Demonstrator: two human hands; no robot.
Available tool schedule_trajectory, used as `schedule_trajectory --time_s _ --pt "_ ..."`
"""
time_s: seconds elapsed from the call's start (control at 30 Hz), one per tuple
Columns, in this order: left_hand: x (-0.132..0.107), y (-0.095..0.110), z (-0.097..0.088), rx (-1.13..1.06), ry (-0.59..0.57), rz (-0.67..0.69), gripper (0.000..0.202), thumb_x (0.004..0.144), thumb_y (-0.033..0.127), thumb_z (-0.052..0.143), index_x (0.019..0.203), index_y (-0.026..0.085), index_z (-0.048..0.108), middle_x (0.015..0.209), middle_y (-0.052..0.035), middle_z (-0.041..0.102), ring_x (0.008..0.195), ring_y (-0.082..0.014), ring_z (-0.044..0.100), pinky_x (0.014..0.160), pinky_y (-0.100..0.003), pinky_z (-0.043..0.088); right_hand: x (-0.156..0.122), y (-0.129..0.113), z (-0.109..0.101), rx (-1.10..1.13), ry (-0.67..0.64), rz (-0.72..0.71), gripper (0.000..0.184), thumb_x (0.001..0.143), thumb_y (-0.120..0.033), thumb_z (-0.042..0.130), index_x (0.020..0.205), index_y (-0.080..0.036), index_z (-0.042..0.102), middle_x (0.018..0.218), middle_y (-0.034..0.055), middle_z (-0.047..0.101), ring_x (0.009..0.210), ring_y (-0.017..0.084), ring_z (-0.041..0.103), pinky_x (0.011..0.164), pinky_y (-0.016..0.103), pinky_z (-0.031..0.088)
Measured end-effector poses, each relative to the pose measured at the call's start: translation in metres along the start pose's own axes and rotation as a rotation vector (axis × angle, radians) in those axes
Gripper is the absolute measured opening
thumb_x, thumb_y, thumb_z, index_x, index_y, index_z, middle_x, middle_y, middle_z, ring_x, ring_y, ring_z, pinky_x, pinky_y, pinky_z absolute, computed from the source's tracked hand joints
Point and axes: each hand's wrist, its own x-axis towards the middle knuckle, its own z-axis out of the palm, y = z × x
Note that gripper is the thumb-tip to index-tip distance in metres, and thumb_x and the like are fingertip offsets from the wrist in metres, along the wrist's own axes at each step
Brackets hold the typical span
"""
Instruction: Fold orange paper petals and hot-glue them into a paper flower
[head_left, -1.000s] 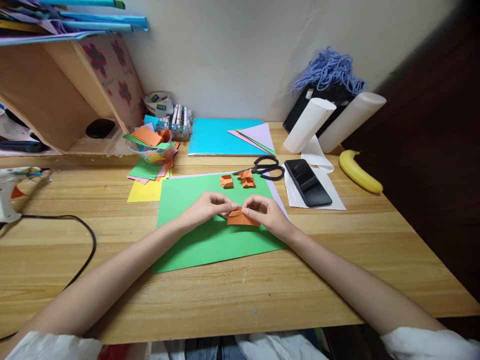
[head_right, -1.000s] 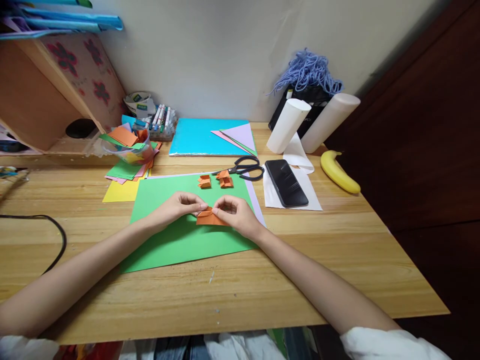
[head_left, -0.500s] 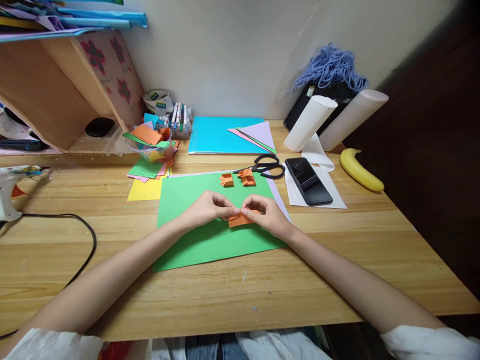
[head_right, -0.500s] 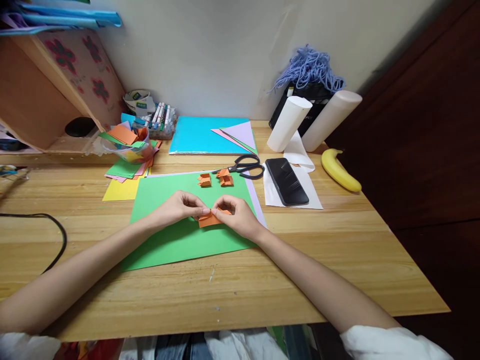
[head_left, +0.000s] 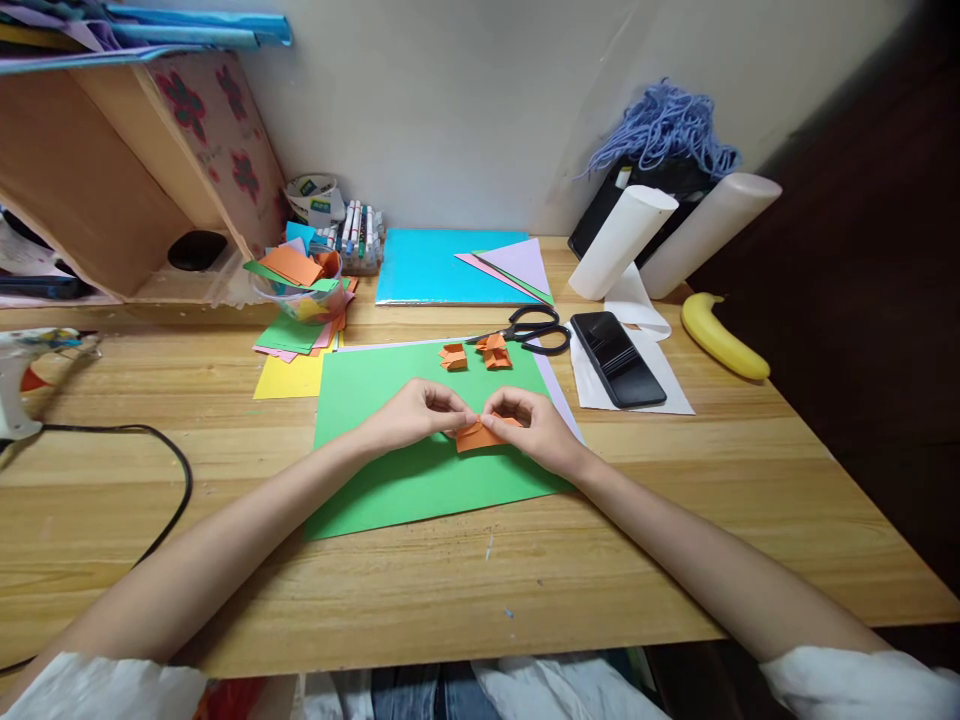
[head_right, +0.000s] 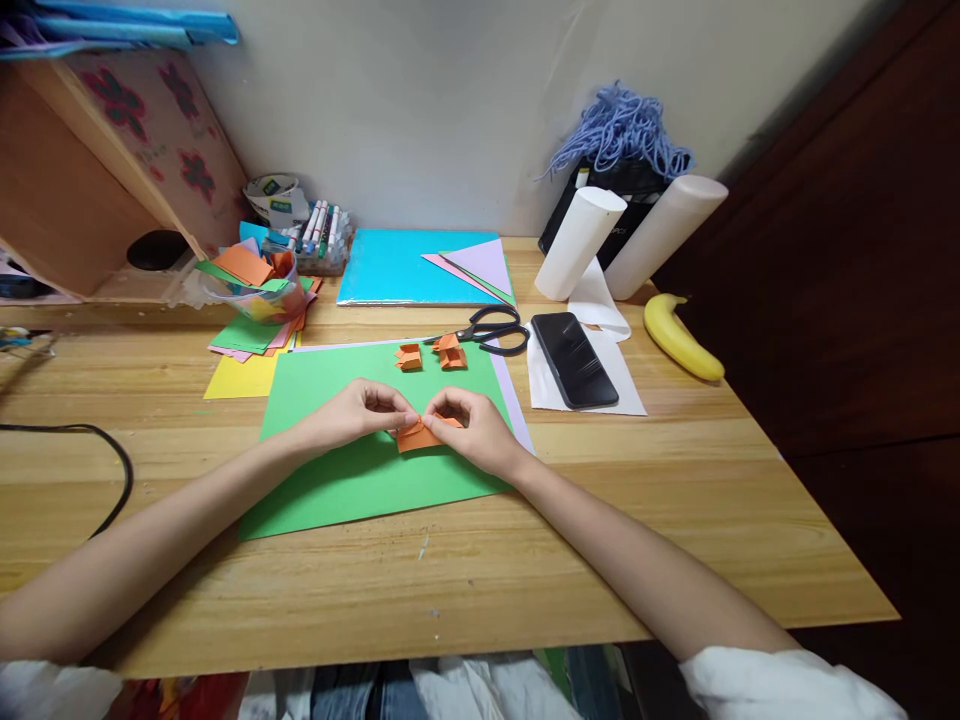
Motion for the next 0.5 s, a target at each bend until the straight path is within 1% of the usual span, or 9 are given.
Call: schedule_trajectory --time_s 0.17,0.3,0.4,0.5 --pt "-0.001 0.002 -0.002 0.01 -0.043 0.014 0.019 0.068 0.031 0.063 0.07 0.012 0.066 0.062 -0.0007 0.061 0.058 -0.0087 0.052 0.058 -0.02 0.04 -0.001 -0.002 0.0 0.017 -0.041 -0.007 0.018 0.076 -0.034 0.059 0.075 -0.016 0.055 0.07 0.0002 0.053 0.063 0.011 0.048 0.06 0.024 0.04" --pt "-0.001 0.0 -0.005 0.019 -0.127 0.06 0.015 0.068 0.026 0.061 0.07 0.013 0.066 0.062 0.0006 0.06 0.058 -0.0081 0.05 0.057 -0.019 0.038 -0.002 -0.003 -0.001 0.023 -0.102 0.002 0.02 0.077 -0.036 0.06 0.075 -0.016 0.056 0.07 0.0006 0.052 0.063 0.012 0.047 0.059 0.024 0.04" --pt "-0.001 -0.001 -0.009 0.031 -0.181 0.092 0.017 0.069 0.029 0.062 0.07 0.013 0.065 0.061 0.0013 0.058 0.057 -0.0078 0.048 0.055 -0.019 0.037 -0.002 -0.004 -0.002 0.062 -0.149 0.028 0.022 0.077 -0.038 0.06 0.076 -0.016 0.056 0.07 0.0008 0.052 0.062 0.011 0.047 0.058 0.024 0.039" --pt "-0.001 -0.002 -0.011 0.033 -0.209 0.124 0.023 0.07 0.034 0.063 0.071 0.012 0.065 0.06 0.0016 0.056 0.056 -0.0075 0.046 0.054 -0.019 0.035 -0.002 -0.004 -0.002 0.124 -0.173 0.056 0.022 0.076 -0.038 0.061 0.076 -0.016 0.057 0.068 -0.0004 0.052 0.06 0.01 0.046 0.056 0.023 0.038"
